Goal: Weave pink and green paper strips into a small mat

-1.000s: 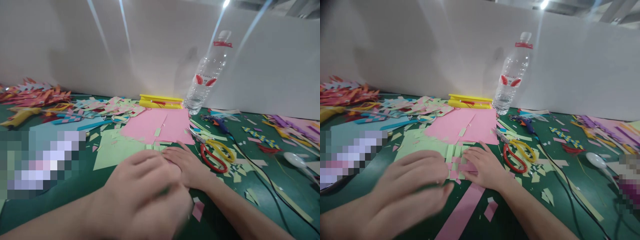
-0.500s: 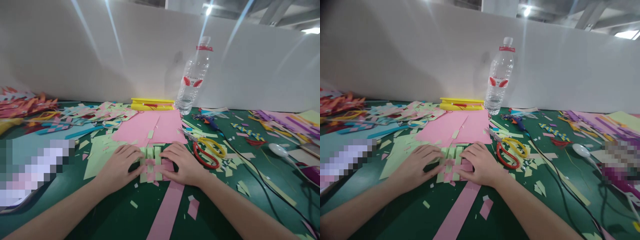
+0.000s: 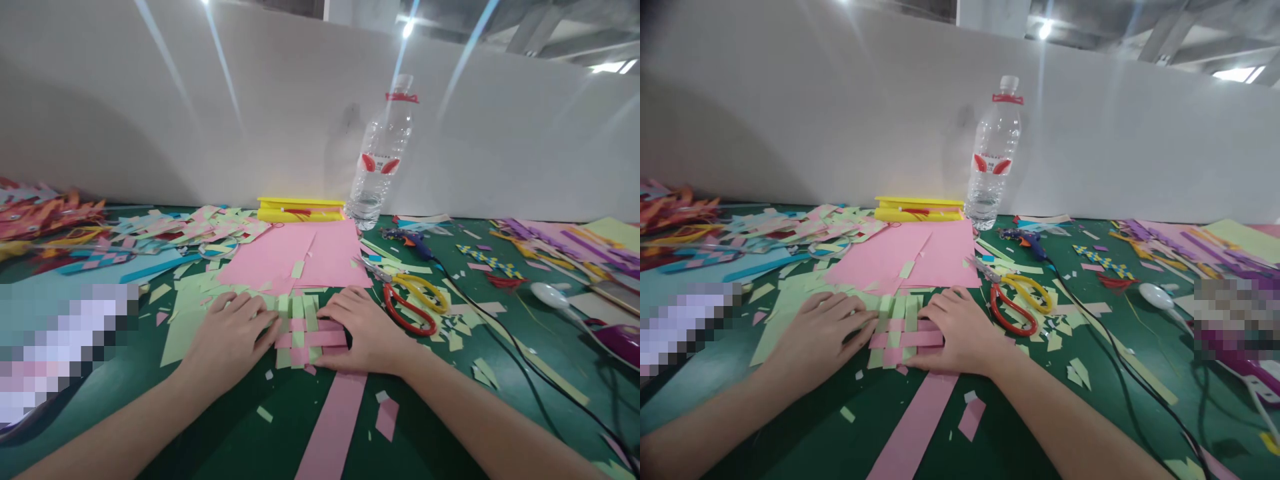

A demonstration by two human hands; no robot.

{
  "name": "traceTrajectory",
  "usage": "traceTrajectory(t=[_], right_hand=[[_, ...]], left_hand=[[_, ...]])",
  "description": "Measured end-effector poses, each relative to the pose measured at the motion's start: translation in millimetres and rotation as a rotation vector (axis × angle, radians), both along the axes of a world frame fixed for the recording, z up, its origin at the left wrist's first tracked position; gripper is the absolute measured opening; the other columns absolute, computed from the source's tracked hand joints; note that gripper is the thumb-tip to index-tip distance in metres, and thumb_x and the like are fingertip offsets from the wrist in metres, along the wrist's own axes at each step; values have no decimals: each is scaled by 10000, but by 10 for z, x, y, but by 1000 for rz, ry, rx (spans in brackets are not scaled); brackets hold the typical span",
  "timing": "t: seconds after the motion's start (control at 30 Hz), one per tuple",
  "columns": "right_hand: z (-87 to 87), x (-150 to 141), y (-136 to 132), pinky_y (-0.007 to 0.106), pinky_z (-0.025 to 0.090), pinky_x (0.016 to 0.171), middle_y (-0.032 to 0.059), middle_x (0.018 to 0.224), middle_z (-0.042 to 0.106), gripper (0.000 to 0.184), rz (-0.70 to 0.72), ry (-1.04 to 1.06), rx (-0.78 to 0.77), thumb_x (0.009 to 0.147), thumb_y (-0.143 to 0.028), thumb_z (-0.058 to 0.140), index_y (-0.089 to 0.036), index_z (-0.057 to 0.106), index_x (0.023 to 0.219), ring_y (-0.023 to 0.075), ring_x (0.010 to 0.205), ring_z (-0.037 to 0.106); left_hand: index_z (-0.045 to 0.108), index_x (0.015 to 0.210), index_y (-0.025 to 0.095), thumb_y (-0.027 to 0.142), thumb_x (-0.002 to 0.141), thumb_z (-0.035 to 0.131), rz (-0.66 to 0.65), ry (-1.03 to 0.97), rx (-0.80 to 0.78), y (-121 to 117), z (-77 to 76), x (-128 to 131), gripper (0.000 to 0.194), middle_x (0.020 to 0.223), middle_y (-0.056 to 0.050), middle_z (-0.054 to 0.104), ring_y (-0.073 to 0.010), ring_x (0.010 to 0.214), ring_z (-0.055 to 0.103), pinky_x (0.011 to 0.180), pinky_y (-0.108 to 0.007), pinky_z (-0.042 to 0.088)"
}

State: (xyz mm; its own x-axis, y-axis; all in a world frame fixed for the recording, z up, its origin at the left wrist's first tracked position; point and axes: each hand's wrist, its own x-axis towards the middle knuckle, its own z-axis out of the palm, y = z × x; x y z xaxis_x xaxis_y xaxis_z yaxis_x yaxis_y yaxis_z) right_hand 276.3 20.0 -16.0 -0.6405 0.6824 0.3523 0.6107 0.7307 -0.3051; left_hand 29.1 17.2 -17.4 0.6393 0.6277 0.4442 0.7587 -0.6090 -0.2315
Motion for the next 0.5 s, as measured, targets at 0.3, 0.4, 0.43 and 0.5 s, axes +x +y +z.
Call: traceTrajectory(t=[0.3,0.4,0.43,0.5], right_hand=[[24,10,-7,409,345,937,69,981,649,559,-3,14,-3,695,-612,692,-156,628,1013,227,944,569],[40,-1,-29,396,348,956,86,1024,656,561,7,80,94,705,-593,693,-136,607,1019,228,972,565],[45,-5,-36,390,349,960,89,1033,660,552,28,100,137,719,-581,688,-133,606,1031,225,980,565],[52,-16,-43,383,344,970,80,1027,674,509,102,97,205,749,-556,673,-138,616,1036,212,974,570]], left_hand=[[675,980,189,295,961,357,72,-13,-71,-51,-6,57,336,1011,-87,664,-274,923,585,823,-420,357],[650,1058,192,350,974,348,92,-33,-120,-34,-35,47,351,1136,-99,640,-292,1036,561,846,-432,360],[644,1074,198,363,975,348,97,-42,-141,-28,-45,43,353,1155,-96,635,-293,1061,553,855,-435,362],[635,1099,207,380,975,347,102,-68,-182,-20,-65,38,358,1183,-90,627,-292,1109,536,885,-438,366]])
